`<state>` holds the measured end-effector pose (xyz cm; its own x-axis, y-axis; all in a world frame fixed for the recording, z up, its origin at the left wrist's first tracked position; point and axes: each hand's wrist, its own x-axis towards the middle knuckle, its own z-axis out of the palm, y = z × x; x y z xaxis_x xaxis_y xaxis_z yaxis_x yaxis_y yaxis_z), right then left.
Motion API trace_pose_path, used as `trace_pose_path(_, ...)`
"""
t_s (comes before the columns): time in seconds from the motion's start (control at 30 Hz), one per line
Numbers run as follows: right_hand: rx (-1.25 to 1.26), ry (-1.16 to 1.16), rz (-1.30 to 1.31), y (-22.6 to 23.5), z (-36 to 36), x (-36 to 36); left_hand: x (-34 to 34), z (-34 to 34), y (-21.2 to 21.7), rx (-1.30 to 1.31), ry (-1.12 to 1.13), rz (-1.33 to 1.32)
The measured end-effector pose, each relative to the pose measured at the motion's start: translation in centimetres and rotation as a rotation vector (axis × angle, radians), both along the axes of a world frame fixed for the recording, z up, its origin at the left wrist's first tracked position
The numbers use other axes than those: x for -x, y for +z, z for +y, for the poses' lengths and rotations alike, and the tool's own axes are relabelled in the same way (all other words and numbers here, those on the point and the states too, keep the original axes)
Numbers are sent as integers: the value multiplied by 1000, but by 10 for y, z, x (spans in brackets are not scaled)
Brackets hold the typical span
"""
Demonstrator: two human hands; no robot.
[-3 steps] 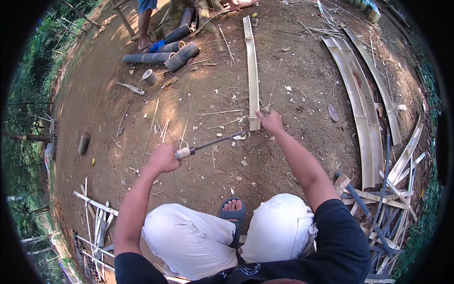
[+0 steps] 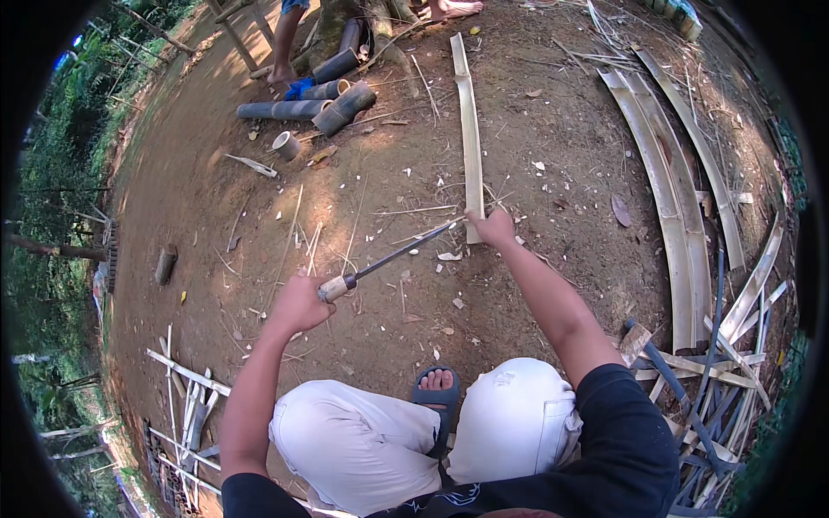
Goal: The person splits pieces of bamboo using a large knife, holding the bamboo pieces and driving the blade through the fibers.
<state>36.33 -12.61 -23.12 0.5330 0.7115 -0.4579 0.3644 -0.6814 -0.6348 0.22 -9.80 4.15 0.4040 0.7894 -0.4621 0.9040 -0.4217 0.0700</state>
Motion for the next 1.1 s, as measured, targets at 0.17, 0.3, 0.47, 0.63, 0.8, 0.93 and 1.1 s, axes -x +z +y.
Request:
trace_pose_path(0.17, 120, -108, -51, -18, 17, 16, 1, -15, 34, -32, 326, -216)
trace_pose_path(0.3, -144, -87, 152, -5, -2, 2, 0, -18, 54, 61, 545, -520)
trace_pose_path(0.47, -393, -356, 1225, 106, -45, -21, -14, -36, 85, 44, 577, -704)
trace_pose_path(0.63, -595, -399, 1333, 316, -89, -29, -54, -52, 125, 21, 447, -881)
trace_pose_path(0.8, -681, -431, 801, 456, -107, -33, -98, -53, 203, -96, 218, -940)
trace_pose_path(0.93, -719, -209, 765, 495, -105, -59, -110, -45, 243, -149, 25, -1065)
trace_pose_path(1.1, -1084, 182, 817, 513, -98, -60, -124, -50, 270, -47, 7, -1219)
